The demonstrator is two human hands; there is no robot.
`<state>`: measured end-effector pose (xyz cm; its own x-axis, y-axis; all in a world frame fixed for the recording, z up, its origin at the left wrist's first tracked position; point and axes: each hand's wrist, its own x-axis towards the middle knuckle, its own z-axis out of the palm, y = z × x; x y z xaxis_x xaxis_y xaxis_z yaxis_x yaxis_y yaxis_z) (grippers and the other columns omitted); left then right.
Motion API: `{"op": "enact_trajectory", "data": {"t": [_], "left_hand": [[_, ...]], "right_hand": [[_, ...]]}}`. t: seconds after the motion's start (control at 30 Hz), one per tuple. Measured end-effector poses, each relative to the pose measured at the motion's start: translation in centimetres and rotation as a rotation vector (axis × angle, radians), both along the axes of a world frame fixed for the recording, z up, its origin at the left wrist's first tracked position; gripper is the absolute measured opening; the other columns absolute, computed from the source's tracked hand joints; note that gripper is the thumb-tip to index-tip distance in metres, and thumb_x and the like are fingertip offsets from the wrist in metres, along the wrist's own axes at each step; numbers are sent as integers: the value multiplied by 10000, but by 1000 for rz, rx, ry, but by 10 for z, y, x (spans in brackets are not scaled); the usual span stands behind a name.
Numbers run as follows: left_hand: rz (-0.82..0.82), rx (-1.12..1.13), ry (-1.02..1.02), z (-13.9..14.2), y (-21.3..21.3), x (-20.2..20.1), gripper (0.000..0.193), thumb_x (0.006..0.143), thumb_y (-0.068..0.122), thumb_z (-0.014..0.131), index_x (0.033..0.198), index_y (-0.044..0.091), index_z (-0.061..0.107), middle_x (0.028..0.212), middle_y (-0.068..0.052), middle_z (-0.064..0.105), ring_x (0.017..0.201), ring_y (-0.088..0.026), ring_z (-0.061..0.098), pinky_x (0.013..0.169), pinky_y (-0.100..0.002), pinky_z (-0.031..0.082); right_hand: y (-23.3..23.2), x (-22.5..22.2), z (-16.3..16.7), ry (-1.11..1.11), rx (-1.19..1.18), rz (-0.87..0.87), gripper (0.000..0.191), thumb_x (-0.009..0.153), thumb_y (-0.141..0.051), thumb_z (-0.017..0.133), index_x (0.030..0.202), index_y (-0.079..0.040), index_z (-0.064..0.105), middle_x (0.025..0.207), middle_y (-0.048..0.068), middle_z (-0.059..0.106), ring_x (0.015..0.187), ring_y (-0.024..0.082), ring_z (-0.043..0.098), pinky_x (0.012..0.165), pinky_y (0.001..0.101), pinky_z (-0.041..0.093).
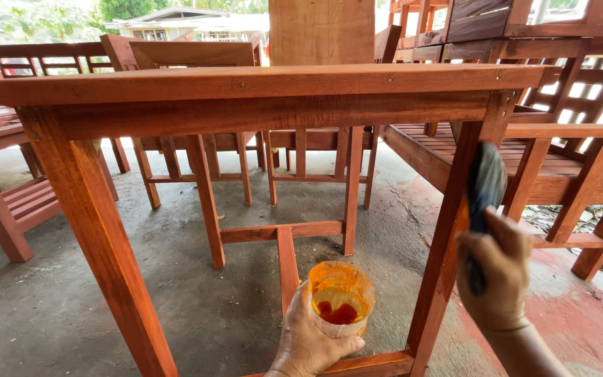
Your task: The person holds a cup of reddish wood stain and uses a brush to apply stain to a wooden table, first coating the tabletop edge and apron, then crouching to brush the legs and lower rails, and finally brushing the tabletop surface and edges again.
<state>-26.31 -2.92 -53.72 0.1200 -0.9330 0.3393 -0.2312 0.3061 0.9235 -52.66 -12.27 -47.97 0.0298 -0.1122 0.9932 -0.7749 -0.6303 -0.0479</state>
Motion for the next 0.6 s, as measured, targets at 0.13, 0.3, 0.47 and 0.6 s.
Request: {"op": "enact_trajectory", "data": {"t": [0.13, 0.3, 0.47, 0.6], "left_hand": [[102, 69, -182, -2, -2, 6, 1070, 508, 252, 999, 1384, 110, 400, 1305, -68, 547, 1289, -186, 593, 1115, -375, 513], [82, -116, -83, 5, -14, -5, 1077, 477, 242, 991, 1384, 67, 438, 1297, -85, 565, 1274, -222, 605, 1091, -380, 524], [66, -108, -98, 20, -19, -13, 1044, 480, 243, 976, 1382, 94, 473, 1282, -75, 586, 1254, -217, 621, 1076, -380, 534], [49, -92, -80, 22, -21, -19, 1023, 495, 262, 966, 1376, 122, 465, 1285, -59, 589, 1240, -204, 638, 1068, -373, 559]], "right_hand": [[-11, -15, -30, 99, 32, 17, 186, 800, -51, 772, 942, -158, 721, 1392, 192, 558, 1330, 360, 495, 1115, 437, 427], [-38, -29, -1, 151, -73, 42, 195, 865, -30, 779, 912, -210, 722, 1413, 141, 571, 1325, 333, 524, 1055, 409, 436], [-34, -47, 38, 268, -25, -11, 214, 796, -7, 767, 892, -196, 742, 1404, 127, 586, 1365, 340, 524, 1122, 431, 478], [-28, -58, 43, 291, 2, -5, 249, 798, 17, 748, 929, -194, 762, 1436, 113, 590, 1384, 333, 531, 1120, 403, 503]]}}
